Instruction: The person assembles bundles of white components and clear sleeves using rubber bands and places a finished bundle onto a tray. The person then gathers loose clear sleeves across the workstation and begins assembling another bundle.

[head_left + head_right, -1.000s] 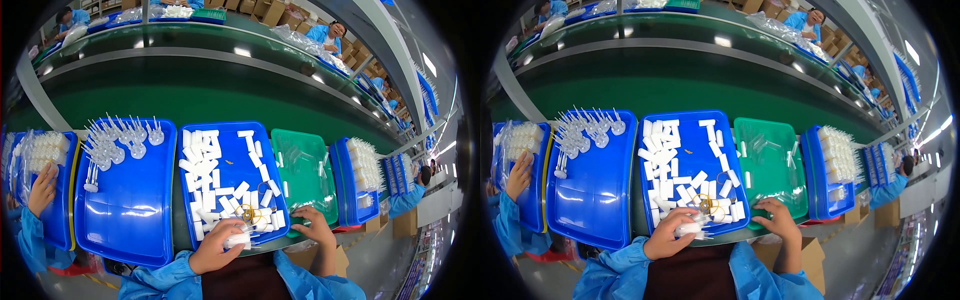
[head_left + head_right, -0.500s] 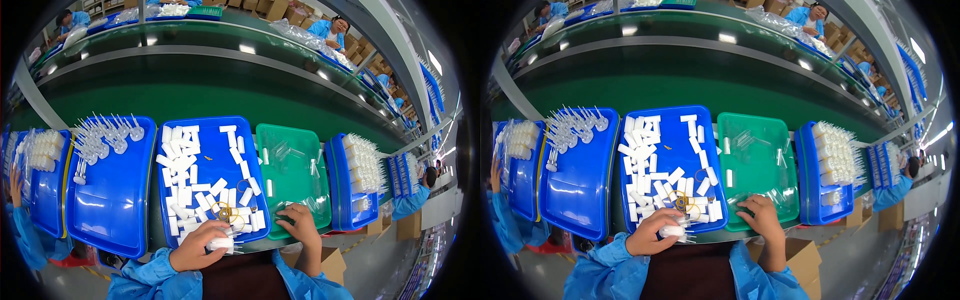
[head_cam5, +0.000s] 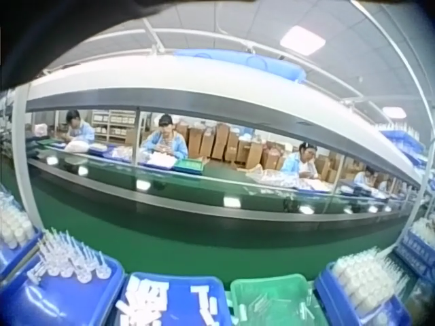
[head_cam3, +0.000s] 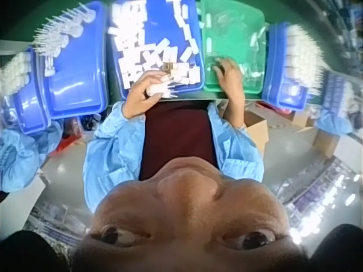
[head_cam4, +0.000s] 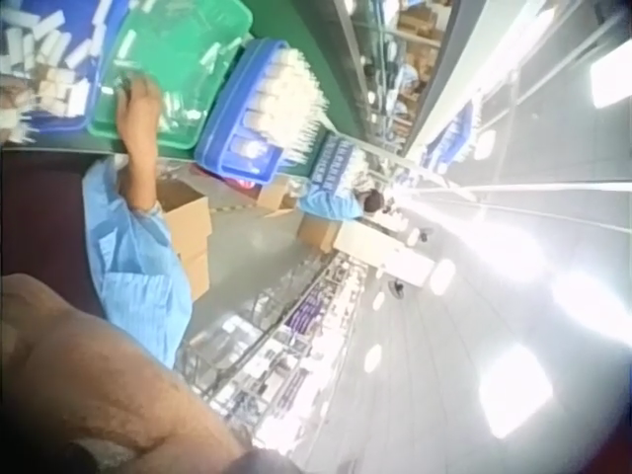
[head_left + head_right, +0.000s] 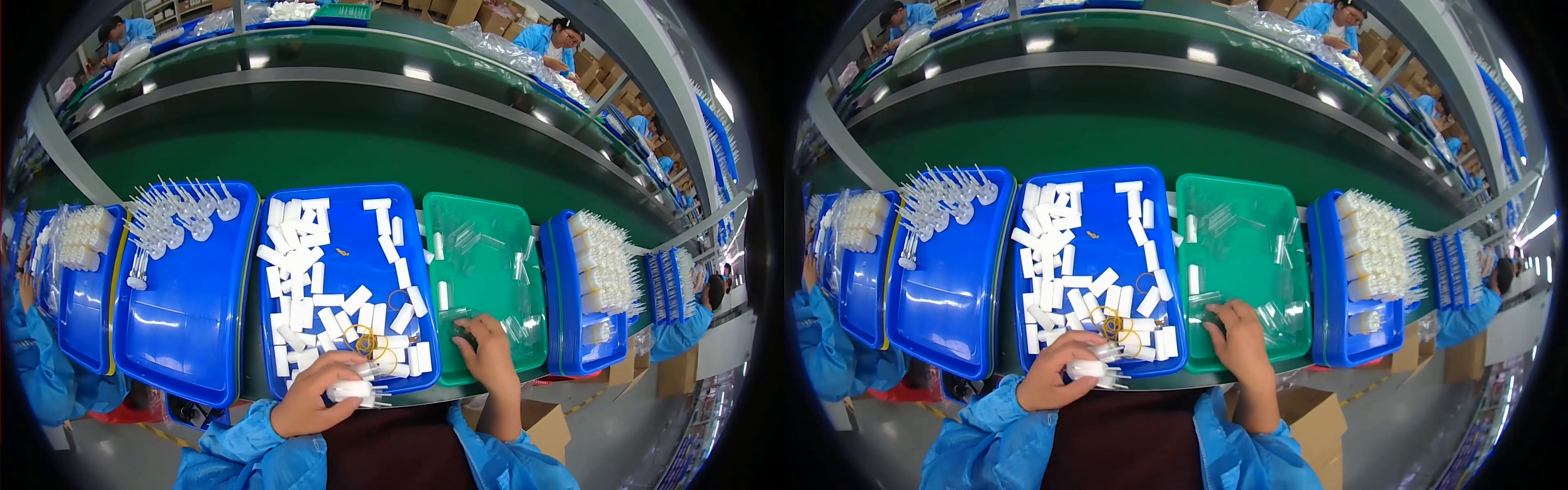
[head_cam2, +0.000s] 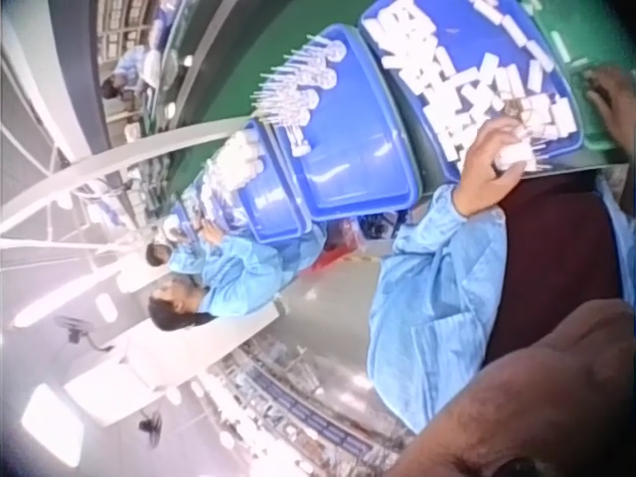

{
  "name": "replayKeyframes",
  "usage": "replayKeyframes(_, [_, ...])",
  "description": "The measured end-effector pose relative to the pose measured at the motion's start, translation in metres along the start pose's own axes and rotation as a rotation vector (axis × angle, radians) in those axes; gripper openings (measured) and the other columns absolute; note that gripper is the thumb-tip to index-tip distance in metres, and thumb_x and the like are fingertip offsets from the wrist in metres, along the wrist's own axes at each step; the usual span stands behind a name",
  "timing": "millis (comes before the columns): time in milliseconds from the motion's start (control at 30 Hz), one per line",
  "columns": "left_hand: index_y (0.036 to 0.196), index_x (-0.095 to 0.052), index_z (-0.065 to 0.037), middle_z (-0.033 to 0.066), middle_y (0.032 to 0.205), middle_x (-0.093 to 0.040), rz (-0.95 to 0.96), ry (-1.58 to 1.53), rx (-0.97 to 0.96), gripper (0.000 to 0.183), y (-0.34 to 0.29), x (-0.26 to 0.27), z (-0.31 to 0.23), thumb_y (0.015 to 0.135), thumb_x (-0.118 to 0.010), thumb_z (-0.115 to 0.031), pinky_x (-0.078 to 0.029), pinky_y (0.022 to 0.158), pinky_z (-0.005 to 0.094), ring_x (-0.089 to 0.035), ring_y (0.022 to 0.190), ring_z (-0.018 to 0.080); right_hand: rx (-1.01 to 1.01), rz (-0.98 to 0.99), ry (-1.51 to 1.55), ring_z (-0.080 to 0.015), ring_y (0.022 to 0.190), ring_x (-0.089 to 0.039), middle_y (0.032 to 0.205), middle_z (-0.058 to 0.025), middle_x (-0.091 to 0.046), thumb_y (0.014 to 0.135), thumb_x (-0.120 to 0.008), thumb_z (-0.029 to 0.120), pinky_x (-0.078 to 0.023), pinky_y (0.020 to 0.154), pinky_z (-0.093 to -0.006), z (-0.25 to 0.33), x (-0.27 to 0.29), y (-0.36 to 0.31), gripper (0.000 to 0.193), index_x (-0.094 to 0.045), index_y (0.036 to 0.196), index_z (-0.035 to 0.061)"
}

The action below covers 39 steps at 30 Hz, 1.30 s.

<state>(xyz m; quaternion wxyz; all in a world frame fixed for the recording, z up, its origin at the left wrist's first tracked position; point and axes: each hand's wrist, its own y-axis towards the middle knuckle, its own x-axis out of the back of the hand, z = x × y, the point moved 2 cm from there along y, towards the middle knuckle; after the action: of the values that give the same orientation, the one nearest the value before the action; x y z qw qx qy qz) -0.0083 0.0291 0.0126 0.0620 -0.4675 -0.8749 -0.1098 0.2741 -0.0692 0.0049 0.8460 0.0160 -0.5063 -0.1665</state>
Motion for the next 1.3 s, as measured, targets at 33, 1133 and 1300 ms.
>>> replayKeyframes(33, [0.100, -0.057, -0.004, 0.0139, 0.122, -0.053, -0.081, -0.109, 0.040, 0.024, -0.001, 0.000, 0.002, 0.079, -0.068, -0.007, -0.044, 0.093, 0.0355, -0.054, 0.113, 0.0278, 0.002, -0.046, 0.005, -0.0247, 0.076, -0.058, 0.085, -0.0118, -0.056, 0.072, -0.070, 0.000, -0.048, 0.064, -0.0335, 0.000, 0.001, 0.000, 0.029, -0.065, 0.101, 0.0048])
replayKeyframes(1133, [0.104, -0.053, -0.003, 0.0118, 0.136, -0.037, -0.343, 0.004, 0.171, 0.024, 0.010, 0.002, -0.005, 0.081, -0.060, 0.002, -0.043, 0.087, 0.0273, -0.048, 0.113, 0.0184, -0.148, 0.031, 1.328, -0.0063, 0.082, -0.054, 0.102, -0.0087, -0.063, 0.089, -0.058, 0.002, -0.044, 0.074, -0.0199, 0.087, -0.042, 0.029, 0.036, -0.049, 0.123, 0.0024])
replayKeyframes(1300, [0.104, -0.055, -0.004, 0.0143, 0.132, -0.040, -0.379, -0.024, 0.167, 0.026, 0.009, -0.002, -0.007, 0.080, -0.065, -0.004, -0.041, 0.094, 0.0353, -0.050, 0.115, 0.0302, -0.130, -0.042, 1.327, -0.0102, 0.087, -0.057, 0.103, -0.0099, -0.061, 0.090, -0.057, 0.003, -0.046, 0.077, -0.0227, 0.094, -0.047, 0.026, 0.036, -0.046, 0.125, 0.0025])
